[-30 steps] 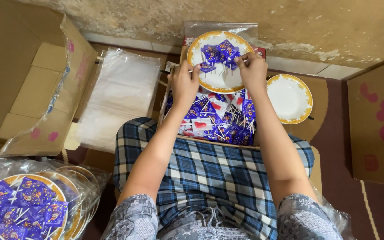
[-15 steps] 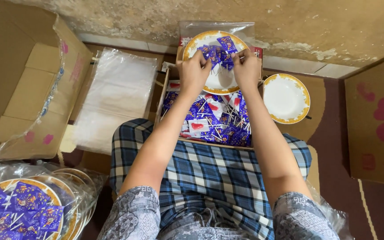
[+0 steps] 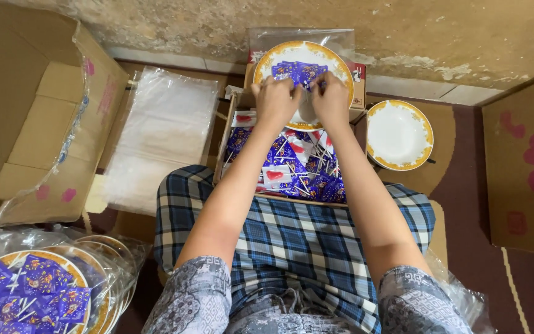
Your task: The person is picking up small blue packets from a cardboard box and arranging them onto a decorative plate to cover its surface.
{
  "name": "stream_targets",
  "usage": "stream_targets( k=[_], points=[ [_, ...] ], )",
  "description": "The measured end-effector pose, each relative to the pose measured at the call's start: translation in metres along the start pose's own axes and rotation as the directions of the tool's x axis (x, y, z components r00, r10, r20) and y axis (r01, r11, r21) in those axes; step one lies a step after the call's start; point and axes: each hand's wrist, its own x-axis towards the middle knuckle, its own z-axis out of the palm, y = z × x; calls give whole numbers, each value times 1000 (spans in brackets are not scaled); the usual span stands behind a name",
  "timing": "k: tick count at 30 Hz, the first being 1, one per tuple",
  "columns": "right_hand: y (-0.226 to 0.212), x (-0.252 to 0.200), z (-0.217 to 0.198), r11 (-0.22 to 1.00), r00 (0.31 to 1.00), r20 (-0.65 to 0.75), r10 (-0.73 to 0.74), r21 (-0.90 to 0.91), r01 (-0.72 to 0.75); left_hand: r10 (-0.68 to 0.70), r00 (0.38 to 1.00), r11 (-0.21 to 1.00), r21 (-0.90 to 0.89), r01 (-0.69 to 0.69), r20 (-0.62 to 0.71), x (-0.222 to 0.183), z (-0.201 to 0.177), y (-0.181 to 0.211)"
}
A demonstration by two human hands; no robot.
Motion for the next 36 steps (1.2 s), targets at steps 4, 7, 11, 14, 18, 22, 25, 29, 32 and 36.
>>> stream_targets(
  k=[4, 7, 11, 14, 18, 22, 25, 29, 32, 36],
  points=[
    [-16, -12, -24, 998, 996, 61, -64, -3, 65, 30, 999, 990, -135, -33, -24, -20, -34, 3],
    [-20, -33, -39, 993, 995, 21, -95, 70, 93, 65, 985, 975, -199, -96, -158, -38, -56, -10],
    [-12, -75, -62, 991, 996, -36, -83, 98, 86, 14, 988, 903, -424, -78, -151, -73, -103, -14],
    [6, -108, -74, 995, 999, -30, -21, 100, 24, -48, 997, 856, -513, 68, 53, -103, -110, -36],
    [32, -141, -75, 992, 992, 120, 36, 113, -50, 31, 856, 924, -340, 172, 516, -121, -121, -36],
    [12, -167, -67, 995, 954, 300, 7, 89, -36, 19, 747, 985, -142, 101, 665, -129, -124, -18],
    [-17, -169, -74, 990, 891, 433, -137, 81, 113, 56, 768, 992, -125, 31, 638, -137, -118, -25],
    [-20, -168, -77, 990, 891, 431, -142, 87, 115, 77, 872, 997, -29, -72, 484, -148, -86, -50],
    [-6, -171, -69, 991, 927, 356, -120, 93, 92, 38, 902, 997, 42, -62, 430, -148, -83, -52],
    [13, -174, -60, 997, 969, 244, -46, 65, 30, 72, 909, 993, 61, -106, 411, -146, -101, -34]
  ],
)
